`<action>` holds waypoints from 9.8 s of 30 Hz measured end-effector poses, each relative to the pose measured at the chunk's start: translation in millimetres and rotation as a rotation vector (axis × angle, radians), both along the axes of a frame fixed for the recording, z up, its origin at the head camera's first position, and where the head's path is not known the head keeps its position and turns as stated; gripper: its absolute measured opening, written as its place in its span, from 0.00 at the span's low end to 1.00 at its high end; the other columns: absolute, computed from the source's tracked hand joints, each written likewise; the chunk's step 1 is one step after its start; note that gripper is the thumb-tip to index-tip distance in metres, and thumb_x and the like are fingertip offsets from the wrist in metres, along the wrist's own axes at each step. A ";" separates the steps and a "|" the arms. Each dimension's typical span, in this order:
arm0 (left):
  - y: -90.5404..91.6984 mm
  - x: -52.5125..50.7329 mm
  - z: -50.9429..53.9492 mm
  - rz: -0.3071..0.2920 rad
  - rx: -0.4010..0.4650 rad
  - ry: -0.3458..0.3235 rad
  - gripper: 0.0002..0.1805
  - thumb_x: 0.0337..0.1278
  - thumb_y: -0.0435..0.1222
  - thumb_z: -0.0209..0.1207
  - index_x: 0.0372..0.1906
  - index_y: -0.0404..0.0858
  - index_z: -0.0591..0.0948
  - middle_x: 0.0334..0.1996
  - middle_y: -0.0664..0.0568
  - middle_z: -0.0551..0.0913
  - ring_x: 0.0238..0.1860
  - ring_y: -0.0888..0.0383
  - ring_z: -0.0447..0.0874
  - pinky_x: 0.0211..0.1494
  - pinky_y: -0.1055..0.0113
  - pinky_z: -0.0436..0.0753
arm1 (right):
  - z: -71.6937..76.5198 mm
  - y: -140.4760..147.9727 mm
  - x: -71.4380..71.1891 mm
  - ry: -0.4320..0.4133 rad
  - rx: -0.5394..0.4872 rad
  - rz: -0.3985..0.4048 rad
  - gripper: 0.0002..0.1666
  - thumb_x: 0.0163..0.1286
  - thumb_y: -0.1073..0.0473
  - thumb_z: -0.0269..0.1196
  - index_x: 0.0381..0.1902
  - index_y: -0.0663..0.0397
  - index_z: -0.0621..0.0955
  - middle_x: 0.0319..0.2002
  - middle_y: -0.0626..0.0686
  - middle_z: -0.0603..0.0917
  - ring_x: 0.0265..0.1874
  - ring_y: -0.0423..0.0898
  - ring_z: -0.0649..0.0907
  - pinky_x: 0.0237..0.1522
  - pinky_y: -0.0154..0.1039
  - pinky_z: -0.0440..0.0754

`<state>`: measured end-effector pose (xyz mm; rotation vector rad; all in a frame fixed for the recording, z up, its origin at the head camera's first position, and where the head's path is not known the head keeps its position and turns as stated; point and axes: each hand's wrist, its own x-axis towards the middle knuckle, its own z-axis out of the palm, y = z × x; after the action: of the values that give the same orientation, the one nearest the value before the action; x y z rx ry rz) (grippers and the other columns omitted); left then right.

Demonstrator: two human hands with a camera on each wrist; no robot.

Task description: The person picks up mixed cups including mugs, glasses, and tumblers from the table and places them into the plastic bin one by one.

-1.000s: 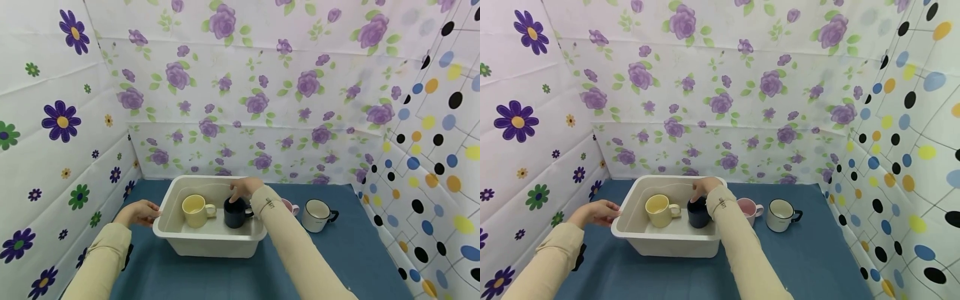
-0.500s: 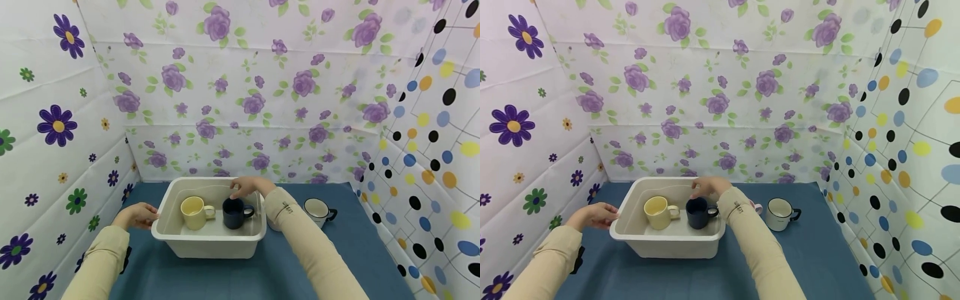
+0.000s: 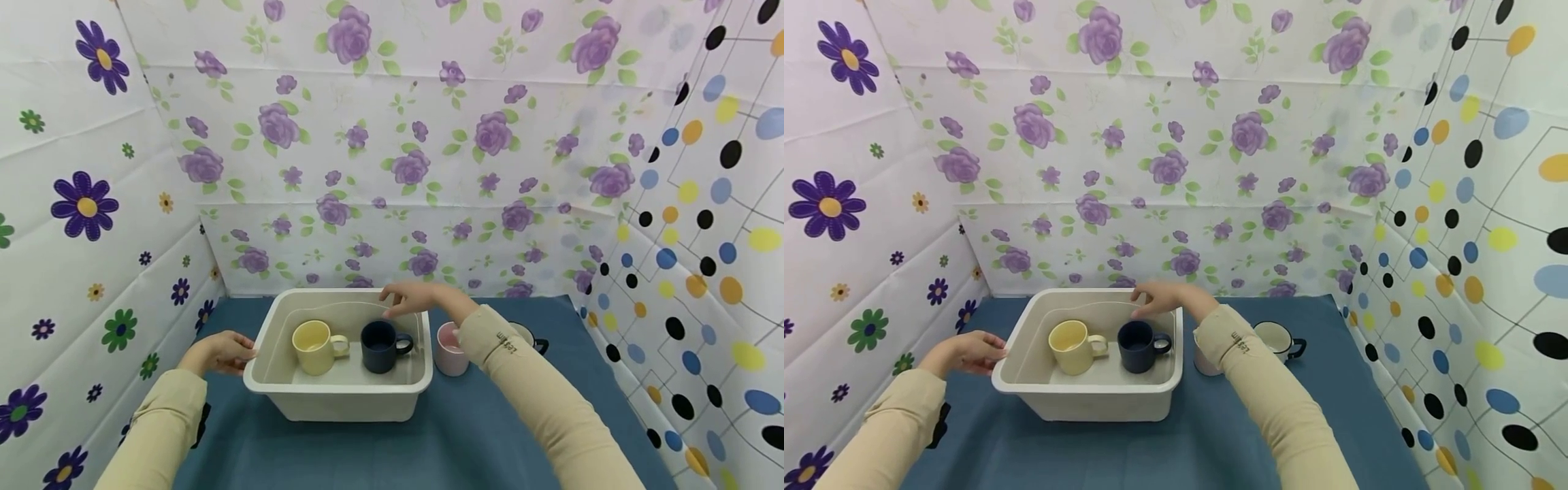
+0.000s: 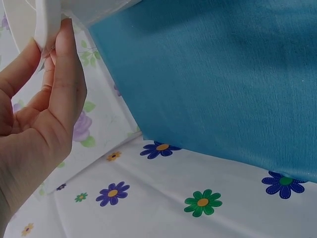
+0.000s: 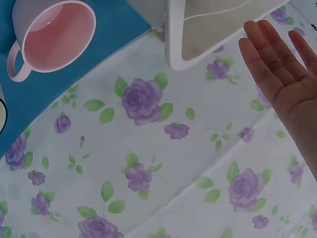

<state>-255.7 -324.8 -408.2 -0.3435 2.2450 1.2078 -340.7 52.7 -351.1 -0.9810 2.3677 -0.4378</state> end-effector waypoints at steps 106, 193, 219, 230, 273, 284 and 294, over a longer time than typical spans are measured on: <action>-9.0 5.7 -15.7 0.008 0.075 0.077 0.23 0.66 0.34 0.53 0.58 0.22 0.64 0.37 0.45 0.79 0.33 0.59 0.80 0.41 0.63 0.84 | -160.9 114.5 -17.4 0.286 0.083 -0.140 0.47 0.51 0.65 0.71 0.69 0.43 0.65 0.72 0.56 0.57 0.66 0.65 0.62 0.60 0.65 0.64; -5.0 3.6 -7.6 0.006 0.053 0.027 0.21 0.65 0.32 0.53 0.57 0.23 0.64 0.32 0.48 0.79 0.30 0.61 0.79 0.37 0.68 0.84 | 37.2 88.3 15.9 0.469 0.021 0.269 0.37 0.52 0.54 0.65 0.62 0.49 0.70 0.55 0.55 0.71 0.47 0.53 0.72 0.47 0.50 0.74; -3.1 6.6 -8.8 0.025 0.046 0.050 0.20 0.65 0.32 0.53 0.55 0.22 0.67 0.34 0.45 0.78 0.31 0.59 0.79 0.40 0.64 0.84 | 18.8 3.3 20.8 0.508 -0.085 0.423 0.31 0.55 0.49 0.63 0.58 0.47 0.74 0.49 0.55 0.74 0.42 0.49 0.74 0.48 0.47 0.74; -3.1 2.2 -11.1 0.036 0.035 0.051 0.19 0.65 0.32 0.53 0.55 0.23 0.66 0.34 0.45 0.77 0.31 0.59 0.78 0.37 0.66 0.84 | 12.2 -27.5 19.3 0.510 -0.027 0.418 0.31 0.58 0.46 0.65 0.59 0.46 0.73 0.51 0.53 0.73 0.46 0.50 0.74 0.51 0.46 0.75; -4.0 -1.7 -5.1 -0.008 -0.005 0.051 0.19 0.64 0.31 0.55 0.54 0.22 0.67 0.33 0.43 0.77 0.30 0.58 0.77 0.35 0.66 0.83 | -48.2 -147.9 18.3 0.506 0.073 0.572 0.34 0.59 0.44 0.65 0.60 0.48 0.69 0.53 0.49 0.73 0.43 0.39 0.74 0.47 0.26 0.73; -2.2 -0.8 0.5 -0.032 -0.031 0.058 0.18 0.65 0.30 0.53 0.53 0.21 0.68 0.33 0.42 0.78 0.29 0.58 0.78 0.36 0.65 0.84 | -72.8 -166.9 18.3 0.509 0.085 0.594 0.36 0.57 0.41 0.66 0.60 0.46 0.70 0.49 0.46 0.74 0.44 0.38 0.73 0.48 0.23 0.72; -1.4 4.9 -3.5 -0.026 -0.047 0.051 0.16 0.65 0.30 0.53 0.52 0.22 0.69 0.31 0.44 0.78 0.28 0.59 0.77 0.34 0.68 0.83 | -91.5 -170.8 28.4 0.503 0.144 0.657 0.33 0.59 0.42 0.65 0.60 0.41 0.70 0.50 0.45 0.74 0.44 0.37 0.74 0.49 0.23 0.72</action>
<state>-250.8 -326.2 -411.7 -0.3032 2.3171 1.1646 -312.3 -118.1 -442.6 -1.8629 2.2432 0.2568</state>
